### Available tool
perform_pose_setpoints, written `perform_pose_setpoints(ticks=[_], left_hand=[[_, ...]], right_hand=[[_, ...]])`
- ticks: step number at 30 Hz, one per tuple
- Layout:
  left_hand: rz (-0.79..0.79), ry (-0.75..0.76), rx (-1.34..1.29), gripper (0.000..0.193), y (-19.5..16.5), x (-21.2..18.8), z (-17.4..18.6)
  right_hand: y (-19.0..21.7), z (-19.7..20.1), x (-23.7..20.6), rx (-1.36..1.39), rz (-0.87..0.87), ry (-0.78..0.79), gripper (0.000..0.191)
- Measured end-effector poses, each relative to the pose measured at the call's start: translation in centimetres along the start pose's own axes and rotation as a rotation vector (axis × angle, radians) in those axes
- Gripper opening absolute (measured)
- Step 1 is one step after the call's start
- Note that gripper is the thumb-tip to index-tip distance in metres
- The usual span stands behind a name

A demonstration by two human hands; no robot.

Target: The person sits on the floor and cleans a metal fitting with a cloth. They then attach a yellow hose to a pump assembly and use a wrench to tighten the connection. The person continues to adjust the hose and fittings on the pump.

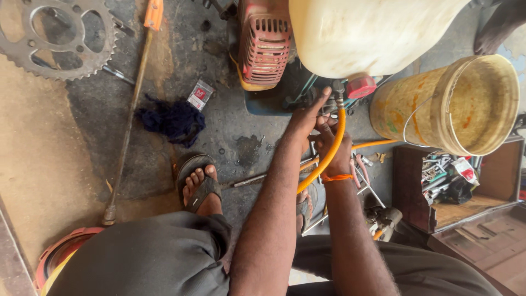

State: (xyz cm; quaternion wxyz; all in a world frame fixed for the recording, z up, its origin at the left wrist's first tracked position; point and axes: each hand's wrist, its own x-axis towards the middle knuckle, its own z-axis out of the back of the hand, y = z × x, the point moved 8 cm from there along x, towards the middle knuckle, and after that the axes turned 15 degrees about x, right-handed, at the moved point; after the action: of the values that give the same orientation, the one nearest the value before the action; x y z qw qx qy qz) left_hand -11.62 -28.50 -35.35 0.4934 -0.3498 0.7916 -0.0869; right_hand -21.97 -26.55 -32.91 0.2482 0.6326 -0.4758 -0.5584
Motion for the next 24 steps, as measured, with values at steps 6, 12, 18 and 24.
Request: perform_pose_setpoints(ticks=[6,12,18,24], left_hand=[[-0.039,-0.142,0.178,0.073,-1.0,-1.3,1.4],[-0.268,-0.886,0.491,0.049,-4.7,-6.5,3.6],[-0.742,-0.949,0.615,0.037,-7.9,-6.0,3.2],[-0.575,-0.72,0.683,0.042,-7.6,-1.0,3.3]], right_hand=[[0.2,0.0,0.9,-0.147,0.094,-0.065,0.026],[0.4,-0.5,0.8,-0.204,0.099,-0.078,0.035],[0.8,-0.8,0.6,-0.228,0.156,-0.147,0.028],[0.7,-1.1,0.4,-0.258,0.191,-0.173,0.032]])
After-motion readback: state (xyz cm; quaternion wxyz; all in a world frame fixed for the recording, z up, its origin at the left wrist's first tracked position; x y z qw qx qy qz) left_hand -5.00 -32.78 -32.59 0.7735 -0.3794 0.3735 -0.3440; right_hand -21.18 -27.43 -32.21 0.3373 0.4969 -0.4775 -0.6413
